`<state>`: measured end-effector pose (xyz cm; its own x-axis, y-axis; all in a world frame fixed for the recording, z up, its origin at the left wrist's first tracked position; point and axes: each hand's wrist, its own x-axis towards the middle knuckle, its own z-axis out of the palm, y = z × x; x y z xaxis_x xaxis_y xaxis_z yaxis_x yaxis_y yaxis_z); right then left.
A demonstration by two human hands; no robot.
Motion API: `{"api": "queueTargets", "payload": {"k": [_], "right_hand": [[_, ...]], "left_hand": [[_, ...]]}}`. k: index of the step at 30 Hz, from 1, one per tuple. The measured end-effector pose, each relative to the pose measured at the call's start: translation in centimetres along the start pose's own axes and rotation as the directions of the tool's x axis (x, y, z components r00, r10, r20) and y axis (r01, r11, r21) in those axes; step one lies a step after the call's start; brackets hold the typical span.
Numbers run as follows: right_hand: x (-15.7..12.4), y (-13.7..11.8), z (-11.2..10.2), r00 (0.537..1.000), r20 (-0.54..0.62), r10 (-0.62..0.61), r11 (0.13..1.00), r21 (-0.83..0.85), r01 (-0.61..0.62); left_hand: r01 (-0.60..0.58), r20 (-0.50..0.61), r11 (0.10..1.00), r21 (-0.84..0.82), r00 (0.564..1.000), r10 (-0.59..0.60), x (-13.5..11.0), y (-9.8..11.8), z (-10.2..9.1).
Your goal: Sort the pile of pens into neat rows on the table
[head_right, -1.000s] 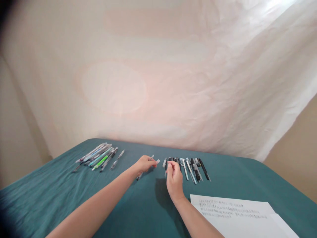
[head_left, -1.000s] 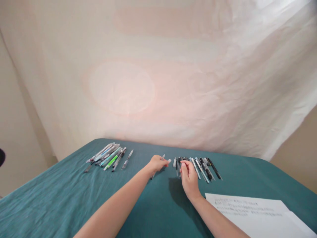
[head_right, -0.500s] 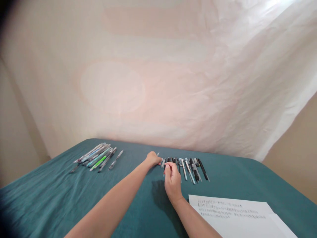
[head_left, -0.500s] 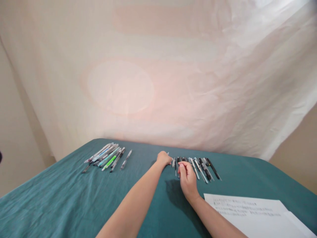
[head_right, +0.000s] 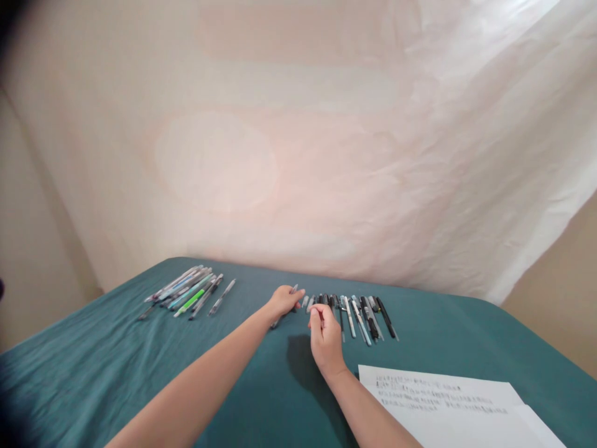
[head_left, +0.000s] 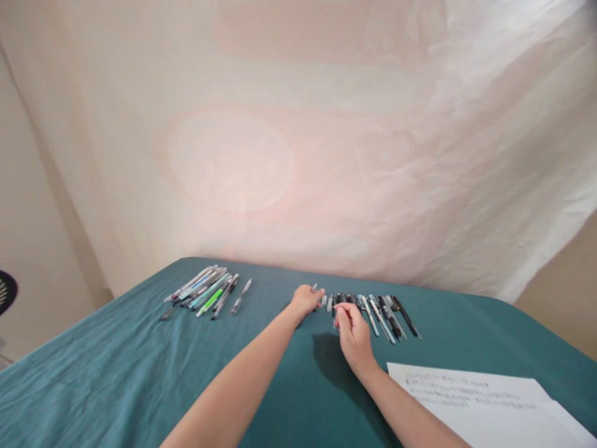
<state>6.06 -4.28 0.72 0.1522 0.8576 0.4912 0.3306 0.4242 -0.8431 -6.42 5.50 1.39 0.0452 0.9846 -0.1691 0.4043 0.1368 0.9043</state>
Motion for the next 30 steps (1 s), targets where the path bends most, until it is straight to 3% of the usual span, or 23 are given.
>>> {"api": "queueTargets", "payload": {"k": [2, 4, 6, 8, 11, 15, 18, 22, 26, 30], "right_hand": [[0.0, 0.0, 0.1, 0.999, 0.037, 0.008, 1.000, 0.005, -0.008], [0.0, -0.1, 0.2, 0.997, 0.082, 0.011, 1.000, 0.016, -0.013], [-0.1, -0.3, 0.3, 0.992, 0.128, 0.012, 1.000, 0.022, -0.015], [-0.2, -0.5, 0.4, 0.985, 0.172, 0.005, 1.000, 0.009, -0.006], [-0.4, -0.8, 0.5, 0.971, 0.238, -0.023, 0.999, -0.037, 0.032], [-0.4, -0.9, 0.6, 0.941, 0.335, -0.053, 0.993, -0.085, 0.086], [-0.4, -0.8, 0.6, 0.933, 0.353, -0.070, 0.988, -0.104, 0.113], [-0.3, -0.5, 0.6, 0.959, 0.281, -0.045, 0.990, -0.115, 0.080], [-0.1, 0.0, 0.5, 0.983, 0.184, 0.000, 0.995, -0.102, 0.019], [0.1, 0.2, 0.4, 0.995, 0.103, 0.012, 0.987, -0.164, 0.005]], "left_hand": [[-0.012, 0.025, 0.995, -0.099, 1.000, 0.014, -0.9, -0.1, -0.4], [0.008, 0.089, 0.947, -0.322, 0.996, 0.022, -1.7, 0.0, -0.9], [0.076, 0.181, 0.780, -0.621, 0.982, 0.049, -2.3, 0.2, -1.4], [0.149, 0.244, 0.539, -0.829, 0.964, 0.108, -2.7, 0.6, -1.7], [0.173, 0.243, 0.339, -0.925, 0.954, 0.174, -3.2, 1.1, -1.7], [0.144, 0.189, 0.222, -0.964, 0.963, 0.194, -3.6, 1.6, -1.2], [0.084, 0.128, 0.222, -0.971, 0.973, 0.191, -3.8, 1.8, -1.0], [0.014, 0.081, 0.328, -0.945, 0.978, 0.192, -3.8, 1.6, -1.3], [-0.038, 0.100, 0.432, -0.901, 0.951, 0.292, -3.7, 1.2, -2.1], [-0.089, 0.092, 0.475, -0.875, 0.934, 0.344, -3.5, 0.7, -2.8]]}}
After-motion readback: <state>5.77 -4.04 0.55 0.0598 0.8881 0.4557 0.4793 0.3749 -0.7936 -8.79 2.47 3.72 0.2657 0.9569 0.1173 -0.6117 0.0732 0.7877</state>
